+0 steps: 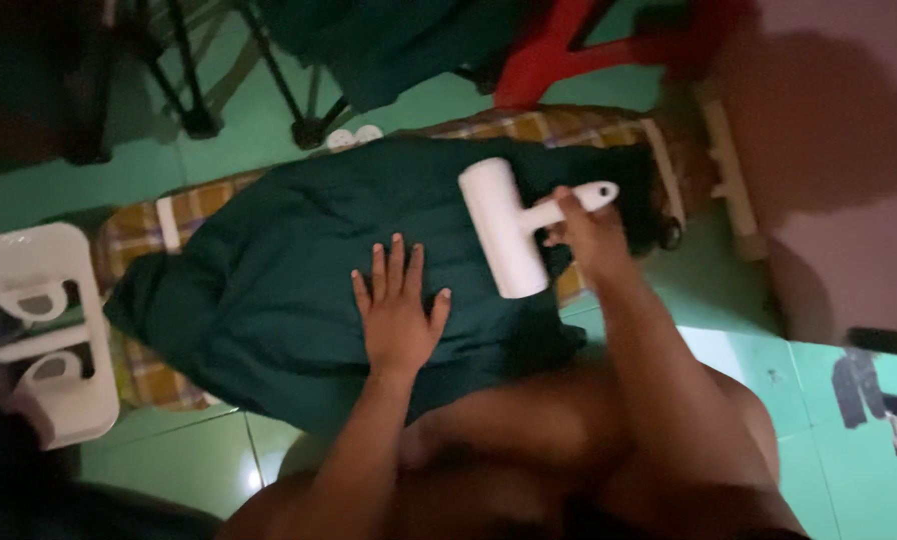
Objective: Cleaning a green garment using a lint roller and scissors on an ironing board
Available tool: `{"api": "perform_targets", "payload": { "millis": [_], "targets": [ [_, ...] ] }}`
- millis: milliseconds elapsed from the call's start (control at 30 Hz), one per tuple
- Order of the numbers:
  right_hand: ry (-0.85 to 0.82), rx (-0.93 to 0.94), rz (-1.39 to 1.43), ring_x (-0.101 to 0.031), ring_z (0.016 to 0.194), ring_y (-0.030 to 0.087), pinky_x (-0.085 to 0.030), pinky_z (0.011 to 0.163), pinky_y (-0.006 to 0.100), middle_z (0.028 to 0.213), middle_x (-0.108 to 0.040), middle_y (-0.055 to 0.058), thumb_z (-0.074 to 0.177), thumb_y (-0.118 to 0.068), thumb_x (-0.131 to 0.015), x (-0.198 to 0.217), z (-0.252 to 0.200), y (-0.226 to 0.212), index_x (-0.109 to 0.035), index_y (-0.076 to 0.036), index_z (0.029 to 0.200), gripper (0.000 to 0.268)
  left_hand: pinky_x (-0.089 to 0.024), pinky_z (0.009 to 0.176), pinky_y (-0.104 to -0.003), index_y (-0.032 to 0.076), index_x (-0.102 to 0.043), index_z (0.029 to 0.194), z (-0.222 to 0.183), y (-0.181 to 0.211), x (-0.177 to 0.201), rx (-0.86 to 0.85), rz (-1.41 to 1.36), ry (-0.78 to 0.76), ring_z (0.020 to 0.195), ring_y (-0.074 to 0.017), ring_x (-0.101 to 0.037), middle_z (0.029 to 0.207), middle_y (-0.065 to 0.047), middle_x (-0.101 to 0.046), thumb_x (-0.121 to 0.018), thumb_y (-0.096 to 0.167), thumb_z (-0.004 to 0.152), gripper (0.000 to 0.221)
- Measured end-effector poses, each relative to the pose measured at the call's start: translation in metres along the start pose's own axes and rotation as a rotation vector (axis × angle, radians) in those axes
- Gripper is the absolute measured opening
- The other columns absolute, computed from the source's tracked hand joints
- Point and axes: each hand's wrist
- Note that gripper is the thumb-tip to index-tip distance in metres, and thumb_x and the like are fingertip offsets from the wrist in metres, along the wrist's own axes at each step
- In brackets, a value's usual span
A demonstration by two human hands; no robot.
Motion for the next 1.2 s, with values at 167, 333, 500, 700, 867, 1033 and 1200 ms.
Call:
{"api": "perform_targets", "payload": {
  "millis": [167, 333, 500, 700, 867, 1033, 1200],
  "targets": [
    [-0.106, -0.075, 0.162, -0.063, 0.047, 0.016, -0.059, 0.04, 0.03, 0.071, -0.068, 0.014, 0.095, -0.024, -0.076, -0.043, -0.018, 0.009, -0.068, 0.0, 0.096, 0.026, -0.008, 0.123, -0.065, 0.017, -0.043, 0.158, 0.0, -0.002, -0.009, 0.013, 0.083, 0.034, 0.158, -0.034, -0.023, 0.17, -0.012, -0.031, -0.053, 0.052, 0.1, 0.069],
    [0.113, 0.128, -0.027, -0.071, 0.061, 0.028, -0.064, 0.051, 0.047, 0.081, -0.069, 0.02, 0.093, -0.021, -0.081, 0.045, 0.01, -0.028, -0.066, 0.0, 0.106, 0.029, -0.012, 0.123, -0.064, 0.017, -0.044, 0.159, -0.001, -0.003, -0.018, -0.011, 0.139, 0.094, 0.157, -0.0338, -0.026, 0.17, -0.011, -0.032, -0.049, 0.053, 0.103, 0.067],
    [0.31, 0.371, -0.104, -0.077, 0.078, 0.029, -0.064, 0.043, 0.044, 0.095, -0.074, 0.018, 0.102, -0.032, -0.074, 0.091, 0.017, -0.044, -0.071, -0.009, 0.11, 0.024, -0.018, 0.121, -0.067, 0.016, -0.043, 0.159, -0.004, -0.003, -0.016, -0.03, 0.161, 0.097, 0.156, -0.0371, -0.028, 0.17, -0.013, -0.032, -0.049, 0.053, 0.102, 0.069],
    [0.244, 0.147, 0.678, -0.076, 0.07, 0.03, -0.069, 0.062, 0.045, 0.089, -0.071, 0.012, 0.091, -0.021, -0.079, 0.018, -0.028, -0.011, -0.062, -0.003, 0.103, 0.027, -0.018, 0.121, -0.071, 0.014, -0.036, 0.163, -0.009, -0.022, 0.005, -0.056, 0.057, -0.156, 0.157, -0.0434, -0.021, 0.173, -0.016, -0.02, -0.06, 0.055, 0.095, 0.083],
    [-0.003, -0.112, 0.613, -0.078, 0.083, 0.034, -0.066, 0.084, 0.051, 0.091, -0.062, 0.01, 0.099, -0.032, -0.069, -0.037, -0.101, -0.015, -0.065, -0.003, 0.114, 0.033, -0.026, 0.119, -0.071, 0.027, -0.039, 0.161, -0.067, -0.047, 0.018, -0.001, 0.183, -0.271, 0.155, -0.0385, -0.031, 0.17, -0.01, -0.031, -0.054, 0.066, 0.094, 0.079],
    [0.026, -0.075, 0.709, -0.075, 0.097, 0.047, -0.058, 0.095, 0.059, 0.102, -0.057, 0.02, 0.094, -0.03, -0.075, -0.067, -0.142, -0.035, -0.057, 0.0, 0.122, 0.045, -0.029, 0.116, -0.073, 0.021, -0.047, 0.157, -0.129, -0.056, 0.054, 0.054, 0.122, -0.051, 0.153, -0.0412, -0.035, 0.167, -0.015, -0.038, -0.054, 0.061, 0.098, 0.072],
    [0.108, -0.031, 0.702, -0.075, 0.098, 0.049, -0.057, 0.093, 0.062, 0.112, -0.063, 0.021, 0.092, -0.029, -0.076, -0.089, -0.153, -0.044, -0.055, -0.004, 0.131, 0.05, -0.027, 0.117, -0.074, 0.015, -0.047, 0.156, -0.162, -0.054, 0.069, 0.057, 0.06, -0.021, 0.154, -0.044, -0.031, 0.166, -0.019, -0.036, -0.054, 0.055, 0.101, 0.068]
  ]
}}
Point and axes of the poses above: each hand's wrist, its own z-axis towards the middle knuckle, its own x-axis out of the back of the hand, y = z × x
